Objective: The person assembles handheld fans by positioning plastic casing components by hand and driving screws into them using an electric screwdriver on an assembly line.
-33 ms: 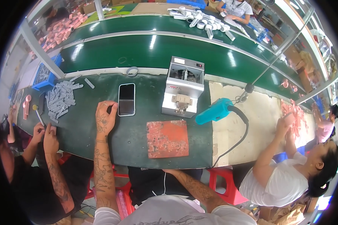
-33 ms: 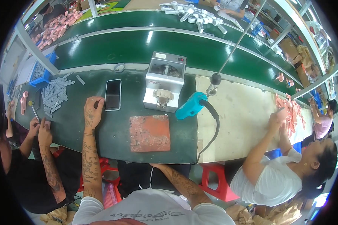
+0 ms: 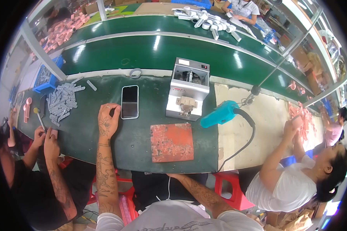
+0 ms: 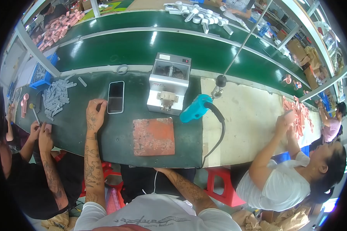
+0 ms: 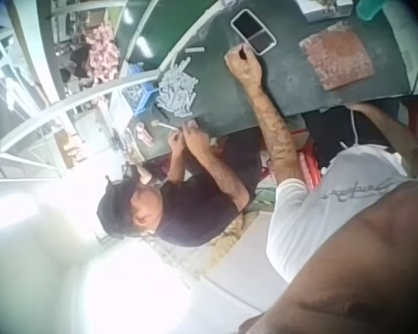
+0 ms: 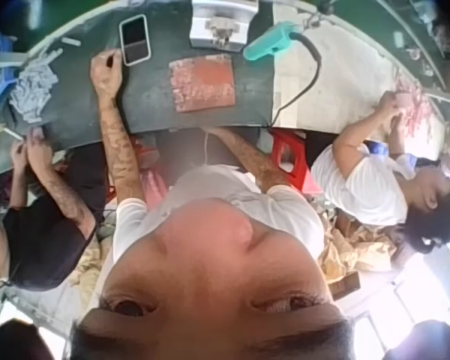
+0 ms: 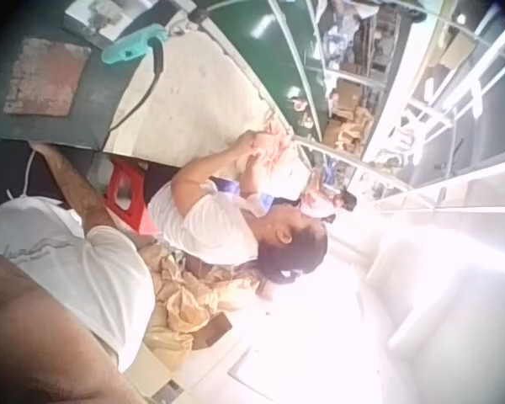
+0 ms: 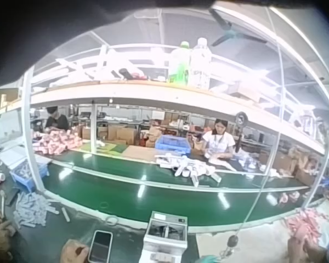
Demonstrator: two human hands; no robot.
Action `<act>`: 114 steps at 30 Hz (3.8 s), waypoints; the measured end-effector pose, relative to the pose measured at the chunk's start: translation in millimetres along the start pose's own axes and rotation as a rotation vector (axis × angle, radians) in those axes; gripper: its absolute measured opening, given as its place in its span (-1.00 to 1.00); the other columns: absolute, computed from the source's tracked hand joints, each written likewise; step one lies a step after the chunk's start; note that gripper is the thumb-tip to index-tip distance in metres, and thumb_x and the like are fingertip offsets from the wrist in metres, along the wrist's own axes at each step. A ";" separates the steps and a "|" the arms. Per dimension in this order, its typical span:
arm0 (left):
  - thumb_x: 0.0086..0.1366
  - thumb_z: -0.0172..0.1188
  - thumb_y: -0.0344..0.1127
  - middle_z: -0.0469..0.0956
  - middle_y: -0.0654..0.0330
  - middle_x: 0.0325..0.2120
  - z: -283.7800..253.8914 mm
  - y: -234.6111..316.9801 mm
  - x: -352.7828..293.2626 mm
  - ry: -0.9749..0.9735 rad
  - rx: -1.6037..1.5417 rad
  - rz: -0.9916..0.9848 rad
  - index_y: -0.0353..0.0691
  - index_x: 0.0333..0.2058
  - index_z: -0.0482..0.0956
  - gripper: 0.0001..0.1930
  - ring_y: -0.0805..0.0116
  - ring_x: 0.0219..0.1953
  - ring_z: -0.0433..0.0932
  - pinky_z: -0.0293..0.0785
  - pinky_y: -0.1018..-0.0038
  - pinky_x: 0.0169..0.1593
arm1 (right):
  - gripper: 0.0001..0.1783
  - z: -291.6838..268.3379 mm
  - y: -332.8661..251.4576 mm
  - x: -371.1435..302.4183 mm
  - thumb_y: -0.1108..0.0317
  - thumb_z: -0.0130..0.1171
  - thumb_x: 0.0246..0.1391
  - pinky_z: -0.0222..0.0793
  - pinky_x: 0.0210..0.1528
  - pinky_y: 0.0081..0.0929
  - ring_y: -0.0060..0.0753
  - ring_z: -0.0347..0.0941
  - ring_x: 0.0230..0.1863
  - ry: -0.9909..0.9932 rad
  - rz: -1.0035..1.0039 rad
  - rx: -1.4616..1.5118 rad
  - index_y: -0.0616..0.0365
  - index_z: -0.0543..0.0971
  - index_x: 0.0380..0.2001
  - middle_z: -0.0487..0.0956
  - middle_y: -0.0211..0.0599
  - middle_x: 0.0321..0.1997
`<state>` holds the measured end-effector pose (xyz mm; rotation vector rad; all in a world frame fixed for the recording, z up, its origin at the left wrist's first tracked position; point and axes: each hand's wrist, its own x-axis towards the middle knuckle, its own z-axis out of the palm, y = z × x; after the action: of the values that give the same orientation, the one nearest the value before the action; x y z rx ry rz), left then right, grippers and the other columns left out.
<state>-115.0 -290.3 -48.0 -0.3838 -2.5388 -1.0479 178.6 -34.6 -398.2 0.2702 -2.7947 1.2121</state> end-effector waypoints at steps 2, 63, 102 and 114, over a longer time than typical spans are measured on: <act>0.43 0.30 -0.23 0.72 0.11 -0.18 5.3 5.6 3.4 -0.003 -0.008 0.006 -0.24 -0.22 0.73 -0.81 0.01 0.04 0.59 0.49 0.17 0.17 | -0.72 -7.1 -2.8 0.9 0.13 0.15 0.38 0.47 -0.17 -0.07 -0.18 0.49 -0.28 0.036 0.001 -0.029 0.11 0.64 -0.23 0.61 -0.16 -0.31; 0.44 0.25 -0.46 0.69 0.11 -0.18 28.5 199.6 -50.2 -0.009 -0.548 0.273 -0.31 -0.03 0.66 -0.83 0.31 -0.13 0.65 0.57 0.40 0.04 | -0.58 -351.6 -213.2 141.0 0.37 0.36 0.33 0.48 -0.13 -0.48 -0.53 0.55 -0.21 0.776 0.219 0.711 0.23 0.46 0.13 0.61 -0.37 -0.17; 0.37 0.35 -0.04 0.64 0.16 -0.07 50.7 169.8 -69.6 -0.354 -0.240 0.569 -0.11 -0.05 0.74 -0.68 0.09 0.04 0.58 0.51 0.15 0.14 | -0.44 -375.6 -274.8 180.8 -0.16 0.20 0.41 0.36 -0.30 -0.36 -0.38 0.42 -0.41 0.638 -0.128 0.893 0.22 0.52 -0.14 0.48 -0.33 -0.46; 0.38 0.34 0.02 0.65 0.19 -0.06 56.9 170.9 -78.5 -0.303 -0.166 0.521 -0.10 0.00 0.71 -0.62 0.08 0.04 0.59 0.52 0.16 0.14 | -0.59 -354.4 -234.1 272.1 0.06 0.21 0.49 0.42 -0.34 -0.49 -0.51 0.50 -0.45 0.636 -0.188 0.523 0.28 0.56 -0.16 0.54 -0.40 -0.48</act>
<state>7.4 -140.5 -13.4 -1.2547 -2.3856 -1.0492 -40.7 32.4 51.1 0.1356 -1.8570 1.6098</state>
